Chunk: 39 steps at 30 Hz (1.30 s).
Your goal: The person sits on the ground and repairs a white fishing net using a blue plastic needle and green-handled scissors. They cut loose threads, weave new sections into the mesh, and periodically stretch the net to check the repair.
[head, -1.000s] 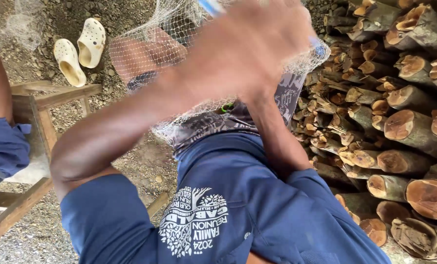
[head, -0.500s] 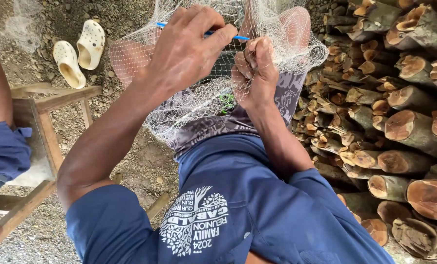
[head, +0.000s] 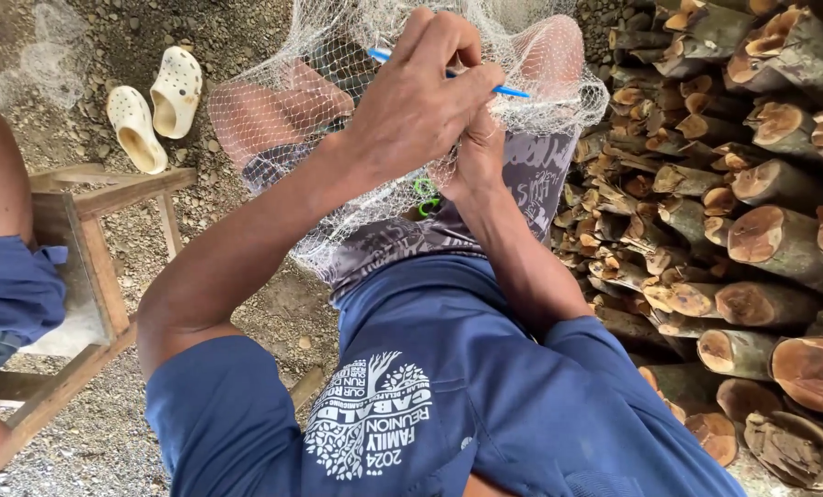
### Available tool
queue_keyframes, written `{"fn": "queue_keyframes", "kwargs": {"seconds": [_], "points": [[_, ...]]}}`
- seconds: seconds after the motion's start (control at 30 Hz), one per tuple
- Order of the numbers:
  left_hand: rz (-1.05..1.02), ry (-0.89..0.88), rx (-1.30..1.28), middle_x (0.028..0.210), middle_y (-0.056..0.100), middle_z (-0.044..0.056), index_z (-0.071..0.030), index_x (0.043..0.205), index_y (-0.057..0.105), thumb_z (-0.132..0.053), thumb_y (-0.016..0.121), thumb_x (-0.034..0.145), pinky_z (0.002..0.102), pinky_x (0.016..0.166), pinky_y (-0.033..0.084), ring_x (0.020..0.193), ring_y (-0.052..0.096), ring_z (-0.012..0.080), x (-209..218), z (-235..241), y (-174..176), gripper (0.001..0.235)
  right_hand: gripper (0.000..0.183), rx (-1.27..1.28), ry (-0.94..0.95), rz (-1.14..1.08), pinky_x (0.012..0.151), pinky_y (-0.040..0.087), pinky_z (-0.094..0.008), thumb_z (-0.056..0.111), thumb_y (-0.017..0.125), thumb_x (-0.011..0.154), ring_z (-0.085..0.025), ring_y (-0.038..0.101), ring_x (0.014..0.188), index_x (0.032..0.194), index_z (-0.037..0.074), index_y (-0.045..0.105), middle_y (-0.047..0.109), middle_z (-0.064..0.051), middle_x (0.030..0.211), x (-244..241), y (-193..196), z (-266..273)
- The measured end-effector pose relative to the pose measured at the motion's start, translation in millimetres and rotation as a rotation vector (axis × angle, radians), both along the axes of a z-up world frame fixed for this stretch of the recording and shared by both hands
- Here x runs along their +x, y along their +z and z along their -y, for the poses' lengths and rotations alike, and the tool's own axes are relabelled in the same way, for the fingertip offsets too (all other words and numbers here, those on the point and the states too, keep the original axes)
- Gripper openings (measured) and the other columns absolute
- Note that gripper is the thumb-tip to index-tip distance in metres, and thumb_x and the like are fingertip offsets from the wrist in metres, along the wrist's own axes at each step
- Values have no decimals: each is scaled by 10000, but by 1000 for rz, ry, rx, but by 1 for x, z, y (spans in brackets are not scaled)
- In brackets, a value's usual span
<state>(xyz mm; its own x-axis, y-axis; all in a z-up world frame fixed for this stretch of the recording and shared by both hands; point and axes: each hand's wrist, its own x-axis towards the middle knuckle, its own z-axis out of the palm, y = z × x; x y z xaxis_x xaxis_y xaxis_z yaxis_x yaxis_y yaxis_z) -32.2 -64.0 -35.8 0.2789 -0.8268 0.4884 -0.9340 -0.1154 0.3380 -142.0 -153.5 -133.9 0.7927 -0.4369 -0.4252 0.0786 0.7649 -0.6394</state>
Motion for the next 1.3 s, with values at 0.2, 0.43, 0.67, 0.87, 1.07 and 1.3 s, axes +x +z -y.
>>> {"fn": "queue_keyframes", "kwargs": {"seconds": [0.2, 0.43, 0.67, 0.87, 1.07, 1.3], "points": [[63, -20, 21, 1433, 728, 44, -212, 1406, 803, -115, 1023, 1171, 535, 1149, 478, 1396, 617, 296, -25, -22, 84, 336, 251, -177, -32, 11, 981, 723, -422, 95, 693, 1129, -296, 786, 1144, 1356, 18, 765, 797, -132, 1217, -9, -28, 7], [665, 111, 311, 1167, 608, -15, -270, 1367, 718, -321, 903, 1323, 366, 1029, 496, 1129, 587, 202, 16, -47, 109, 197, 622, -224, 68, -107, 634, 445, -361, 800, 822, 896, -126, 467, 627, 787, 218, 632, 530, 54, 709, -3, 19, 3], [790, 71, 315, 1178, 739, -13, -237, 1213, 801, -248, 834, 1158, 350, 930, 496, 1064, 660, 191, 30, -47, 84, 65, 369, -219, 33, 175, 542, 369, -291, 539, 881, 1074, -80, 430, 610, 1044, 242, 665, 546, 74, 760, 0, 23, 5], [731, -112, 389, 1168, 795, -66, -285, 1293, 822, -384, 867, 1193, 373, 1019, 539, 1087, 736, 165, 25, -44, 69, 147, 703, -196, 91, -146, 1305, 536, -772, 786, 958, 780, -391, 770, 1446, 1067, 153, 853, 867, -114, 1276, -2, 8, 13], [437, -251, 312, 1294, 735, 10, -346, 1638, 722, -286, 821, 1228, 374, 951, 503, 1064, 654, 193, 3, -53, 55, 425, 346, -11, 373, 368, 988, 539, -445, 554, 746, 1144, -181, 531, 924, 1147, 218, 664, 574, 10, 1008, -4, 8, 15], [373, -187, 22, 1352, 761, -15, -252, 1291, 793, -265, 932, 1233, 495, 1243, 455, 1352, 637, 222, -44, -69, 64, 151, 104, 84, 444, 658, 608, 354, -285, 251, 751, 1227, -83, 404, 672, 1312, 216, 701, 522, 62, 833, -6, -16, 29]]}}
